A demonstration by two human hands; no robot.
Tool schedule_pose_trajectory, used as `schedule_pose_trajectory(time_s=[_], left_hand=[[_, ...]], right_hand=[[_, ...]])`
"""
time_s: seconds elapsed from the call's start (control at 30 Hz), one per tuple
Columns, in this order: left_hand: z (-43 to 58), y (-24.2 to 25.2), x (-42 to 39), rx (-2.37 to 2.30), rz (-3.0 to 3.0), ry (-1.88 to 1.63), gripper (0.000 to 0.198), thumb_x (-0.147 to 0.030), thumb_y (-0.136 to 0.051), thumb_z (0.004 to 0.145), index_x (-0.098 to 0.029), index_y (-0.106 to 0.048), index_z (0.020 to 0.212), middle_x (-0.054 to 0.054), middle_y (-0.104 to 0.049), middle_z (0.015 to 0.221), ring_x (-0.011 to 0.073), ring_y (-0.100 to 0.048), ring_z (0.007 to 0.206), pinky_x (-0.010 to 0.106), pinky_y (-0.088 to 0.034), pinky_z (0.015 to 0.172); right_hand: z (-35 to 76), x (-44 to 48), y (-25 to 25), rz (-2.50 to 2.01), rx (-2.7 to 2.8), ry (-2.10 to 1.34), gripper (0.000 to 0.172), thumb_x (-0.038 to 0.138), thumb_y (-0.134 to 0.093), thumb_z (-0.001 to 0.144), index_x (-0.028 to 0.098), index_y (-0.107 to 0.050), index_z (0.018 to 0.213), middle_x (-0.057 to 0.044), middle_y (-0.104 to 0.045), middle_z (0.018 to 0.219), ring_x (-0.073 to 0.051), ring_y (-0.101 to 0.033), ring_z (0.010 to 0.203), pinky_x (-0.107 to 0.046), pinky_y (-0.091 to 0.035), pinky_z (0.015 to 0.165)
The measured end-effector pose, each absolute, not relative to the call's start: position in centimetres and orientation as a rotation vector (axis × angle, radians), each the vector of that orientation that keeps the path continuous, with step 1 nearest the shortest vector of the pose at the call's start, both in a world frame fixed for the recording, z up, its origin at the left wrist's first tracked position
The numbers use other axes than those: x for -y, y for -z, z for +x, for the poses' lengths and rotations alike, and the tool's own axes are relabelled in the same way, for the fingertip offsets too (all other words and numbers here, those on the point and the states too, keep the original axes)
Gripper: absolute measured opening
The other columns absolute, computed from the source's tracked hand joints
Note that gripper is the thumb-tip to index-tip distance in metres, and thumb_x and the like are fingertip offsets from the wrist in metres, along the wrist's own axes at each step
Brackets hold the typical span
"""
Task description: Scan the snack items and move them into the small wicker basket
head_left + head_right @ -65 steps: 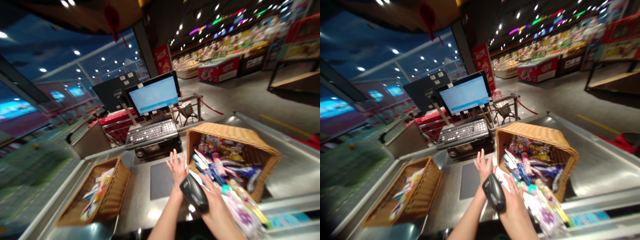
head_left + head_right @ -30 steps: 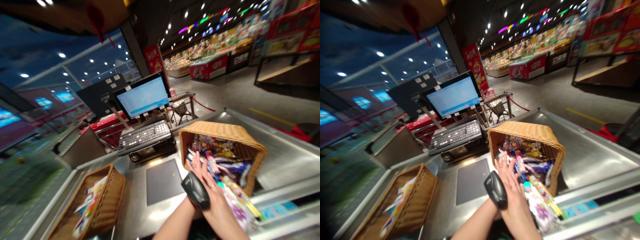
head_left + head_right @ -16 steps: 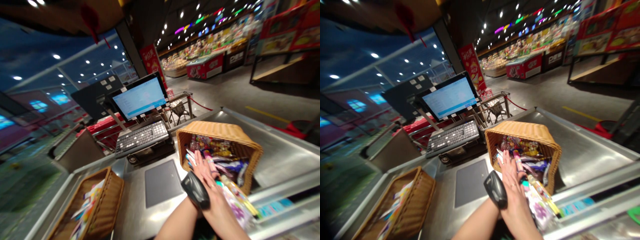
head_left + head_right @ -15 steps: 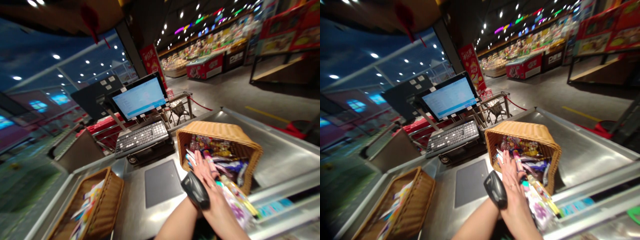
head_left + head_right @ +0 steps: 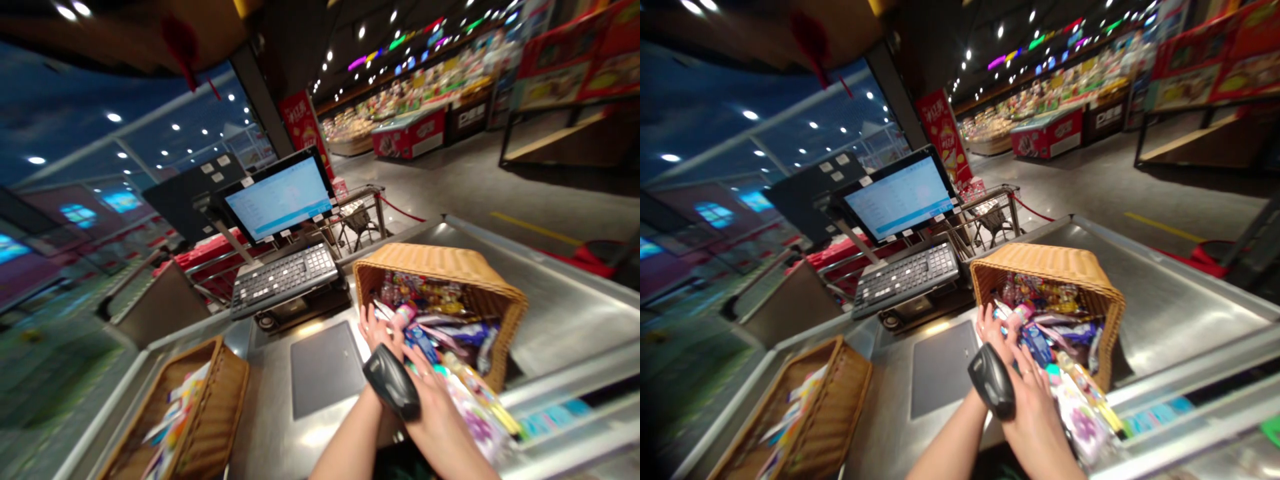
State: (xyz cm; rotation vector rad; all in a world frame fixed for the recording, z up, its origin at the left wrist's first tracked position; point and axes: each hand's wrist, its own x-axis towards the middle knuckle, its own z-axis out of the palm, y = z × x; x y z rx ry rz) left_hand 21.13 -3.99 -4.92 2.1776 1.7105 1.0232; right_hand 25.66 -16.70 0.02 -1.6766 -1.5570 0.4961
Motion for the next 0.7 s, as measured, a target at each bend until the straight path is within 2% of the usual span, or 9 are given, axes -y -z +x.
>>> schedule_pose_trajectory(time_s=[0.17, 0.33, 0.5, 0.6, 0.7], left_hand=[[19.0, 4.7, 4.4, -1.709, 2.086, -1.1, 0.014, -0.027, -0.059, 0.086, -0.019, -0.069, 0.082, 0.014, -0.054, 0.145, 0.0342, -0.043, 0.14, 0.059, -0.037, 0.115], [17.7, 4.6, 4.3, -1.756, 2.071, -1.114, 0.017, -0.026, -0.056, 0.086, -0.018, -0.071, 0.082, 0.013, -0.055, 0.145, 0.0337, -0.041, 0.141, 0.058, -0.036, 0.115], [14.3, 4.4, 4.7, -1.912, 2.019, -0.943, 0.022, -0.022, -0.051, 0.087, -0.02, -0.07, 0.075, 0.011, -0.053, 0.147, 0.0329, -0.034, 0.145, 0.06, -0.031, 0.116], [11.8, 4.9, 5.3, -2.057, 1.886, -0.778, 0.029, -0.026, -0.045, 0.09, -0.018, -0.07, 0.076, 0.012, -0.052, 0.148, 0.0304, -0.03, 0.147, 0.056, -0.028, 0.118], [10.0, 5.7, 5.6, -2.155, 1.768, -0.573, 0.035, -0.029, -0.041, 0.091, -0.017, -0.072, 0.08, 0.013, -0.05, 0.15, 0.0322, -0.028, 0.148, 0.059, -0.028, 0.117]], right_hand=[[25.4, 16.6, -0.4, -1.745, 1.673, -0.463, 0.057, 0.01, -0.05, 0.078, 0.021, -0.06, 0.133, -0.019, -0.05, 0.15, -0.037, -0.04, 0.145, -0.06, -0.039, 0.116], [25.5, 16.5, 0.0, -1.735, 1.741, -0.516, 0.057, 0.013, -0.05, 0.078, 0.022, -0.06, 0.133, -0.018, -0.047, 0.152, -0.038, -0.035, 0.148, -0.061, -0.038, 0.115], [25.6, 16.6, 0.2, -1.743, 1.749, -0.563, 0.05, 0.017, -0.051, 0.079, 0.019, -0.063, 0.127, -0.02, -0.044, 0.154, -0.042, -0.027, 0.15, -0.066, -0.038, 0.113], [25.5, 16.7, -0.1, -1.74, 1.755, -0.593, 0.05, 0.015, -0.054, 0.075, 0.02, -0.065, 0.123, -0.019, -0.044, 0.155, -0.041, -0.028, 0.15, -0.064, -0.036, 0.115], [25.3, 16.8, -0.5, -1.723, 1.745, -0.626, 0.05, 0.017, -0.058, 0.073, 0.024, -0.066, 0.122, -0.016, -0.044, 0.156, -0.04, -0.031, 0.149, -0.064, -0.034, 0.116]])
